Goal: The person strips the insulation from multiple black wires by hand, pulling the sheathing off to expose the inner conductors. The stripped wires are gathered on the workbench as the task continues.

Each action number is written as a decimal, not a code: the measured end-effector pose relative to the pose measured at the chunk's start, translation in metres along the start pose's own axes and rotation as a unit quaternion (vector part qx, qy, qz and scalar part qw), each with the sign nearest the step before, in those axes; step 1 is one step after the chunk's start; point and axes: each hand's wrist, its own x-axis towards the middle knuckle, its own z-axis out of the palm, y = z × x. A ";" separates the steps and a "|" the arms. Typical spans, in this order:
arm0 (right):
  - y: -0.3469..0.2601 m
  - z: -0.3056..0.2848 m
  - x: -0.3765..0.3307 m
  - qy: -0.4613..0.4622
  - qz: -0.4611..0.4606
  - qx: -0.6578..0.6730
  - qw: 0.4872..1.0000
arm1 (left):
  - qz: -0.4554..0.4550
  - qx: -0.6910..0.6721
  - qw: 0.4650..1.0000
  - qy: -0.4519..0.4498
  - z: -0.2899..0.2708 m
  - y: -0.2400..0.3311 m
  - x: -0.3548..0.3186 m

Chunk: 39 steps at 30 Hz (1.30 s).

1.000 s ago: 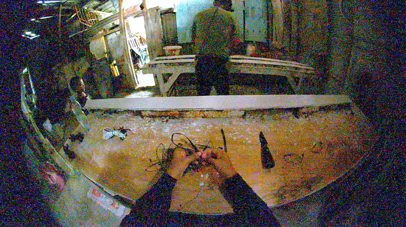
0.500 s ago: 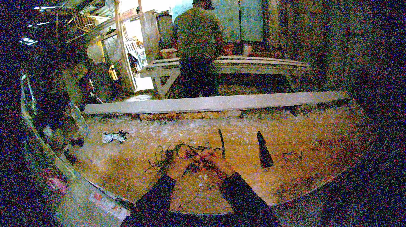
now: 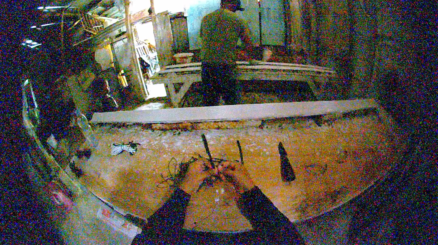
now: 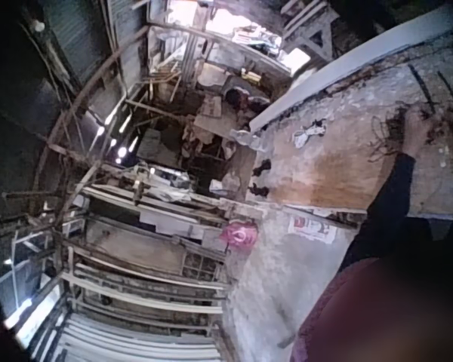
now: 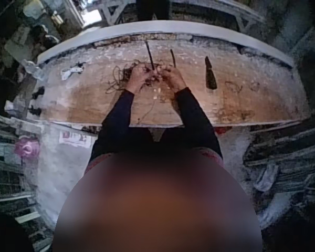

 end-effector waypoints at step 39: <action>-0.008 0.020 -0.017 0.056 -0.409 -0.500 0.761 | -0.054 -0.016 0.998 -0.008 0.002 0.033 -0.008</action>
